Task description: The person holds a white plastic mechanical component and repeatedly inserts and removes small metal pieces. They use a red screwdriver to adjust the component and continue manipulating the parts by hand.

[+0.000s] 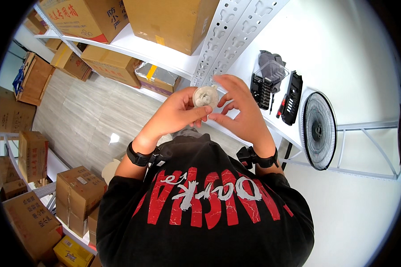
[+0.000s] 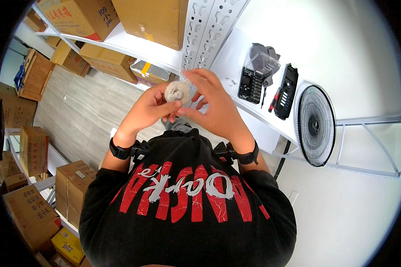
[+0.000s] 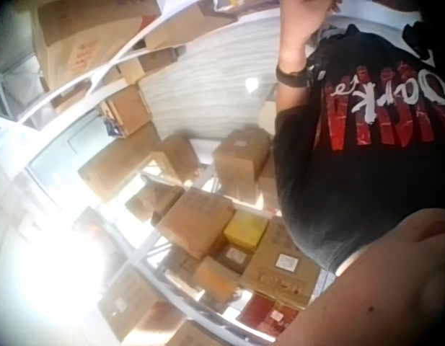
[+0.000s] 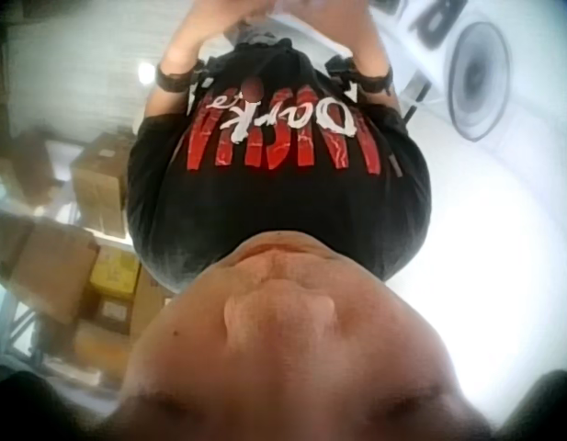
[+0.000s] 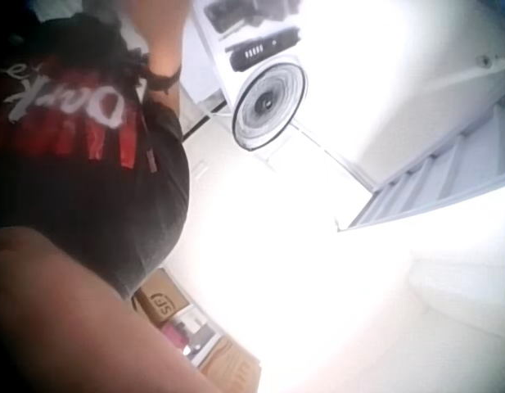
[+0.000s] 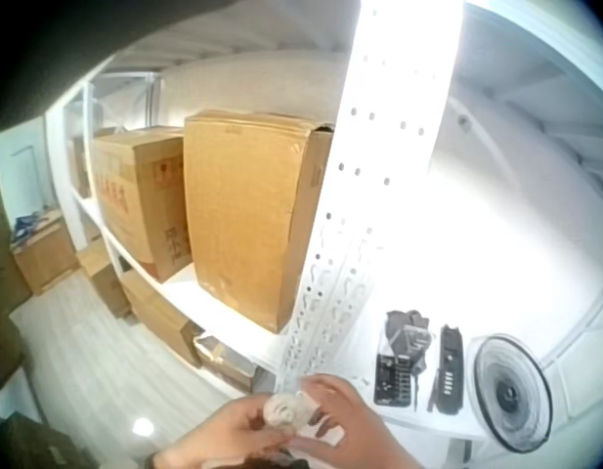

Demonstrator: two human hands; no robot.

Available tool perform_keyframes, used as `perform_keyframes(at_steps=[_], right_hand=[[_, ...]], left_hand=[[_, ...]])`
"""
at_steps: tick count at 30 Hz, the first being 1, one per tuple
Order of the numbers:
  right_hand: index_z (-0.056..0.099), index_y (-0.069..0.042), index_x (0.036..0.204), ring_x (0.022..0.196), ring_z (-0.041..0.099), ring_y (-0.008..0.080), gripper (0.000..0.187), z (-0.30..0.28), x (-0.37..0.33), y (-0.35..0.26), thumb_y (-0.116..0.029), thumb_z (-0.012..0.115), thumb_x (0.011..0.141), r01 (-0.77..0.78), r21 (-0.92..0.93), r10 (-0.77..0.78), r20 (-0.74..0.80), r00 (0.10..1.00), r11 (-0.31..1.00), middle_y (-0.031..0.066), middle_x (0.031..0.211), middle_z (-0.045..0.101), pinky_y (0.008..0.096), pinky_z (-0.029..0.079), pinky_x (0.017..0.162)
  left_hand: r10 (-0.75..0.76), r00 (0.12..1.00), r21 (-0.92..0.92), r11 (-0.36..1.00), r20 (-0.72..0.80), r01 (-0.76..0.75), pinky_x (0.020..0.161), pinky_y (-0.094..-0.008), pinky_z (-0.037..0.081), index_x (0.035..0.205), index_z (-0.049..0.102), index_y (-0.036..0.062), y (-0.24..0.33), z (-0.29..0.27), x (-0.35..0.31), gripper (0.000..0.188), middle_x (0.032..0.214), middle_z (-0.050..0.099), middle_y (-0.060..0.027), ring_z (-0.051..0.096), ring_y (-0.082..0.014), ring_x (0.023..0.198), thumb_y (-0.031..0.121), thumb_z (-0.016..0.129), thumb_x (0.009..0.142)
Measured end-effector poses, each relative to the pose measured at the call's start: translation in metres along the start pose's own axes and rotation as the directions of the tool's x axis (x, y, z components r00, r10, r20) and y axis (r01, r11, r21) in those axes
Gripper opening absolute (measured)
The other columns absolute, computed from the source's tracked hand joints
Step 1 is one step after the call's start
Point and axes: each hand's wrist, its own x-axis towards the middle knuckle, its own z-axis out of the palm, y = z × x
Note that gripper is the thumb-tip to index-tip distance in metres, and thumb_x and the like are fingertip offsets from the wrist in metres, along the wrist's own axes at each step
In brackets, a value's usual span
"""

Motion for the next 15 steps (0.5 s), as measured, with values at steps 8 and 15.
perform_keyframes(at_steps=[8, 15], right_hand=[[0.06, -0.005, 0.121, 0.08, 0.06, 0.0165, 0.054, 0.002, 0.002, 0.002, -0.007, 0.077, 0.07, 0.085, -0.059, -0.081, 0.063, 0.995, 0.995, 0.0108, 0.12, 0.058, 0.0259, 0.051, 0.067], [0.06, -0.002, 0.119, 0.077, 0.06, 0.0162, 0.052, 0.01, 0.003, 0.004, -0.007, 0.077, 0.07, 0.115, -0.076, -0.114, 0.018, 0.993, 0.99, 0.0113, 0.119, 0.058, 0.0263, 0.051, 0.067]], left_hand=[[0.014, 0.995, -0.058, 0.998, 0.095, -0.009, 0.06, -0.0204, 0.046, 0.114, 0.057, 0.0029, 0.007, 0.001, -0.007, 0.031, 0.093, 0.065, -0.0019, 0.062, -0.008, 0.073, 0.022, 0.066, 0.092], [0.026, 0.996, -0.065, 0.998, 0.09, -0.02, 0.061, -0.0208, 0.047, 0.119, 0.055, 0.0034, 0.009, -0.001, -0.013, 0.034, 0.1, 0.065, -0.0021, 0.064, -0.0094, 0.078, 0.021, 0.065, 0.092]])
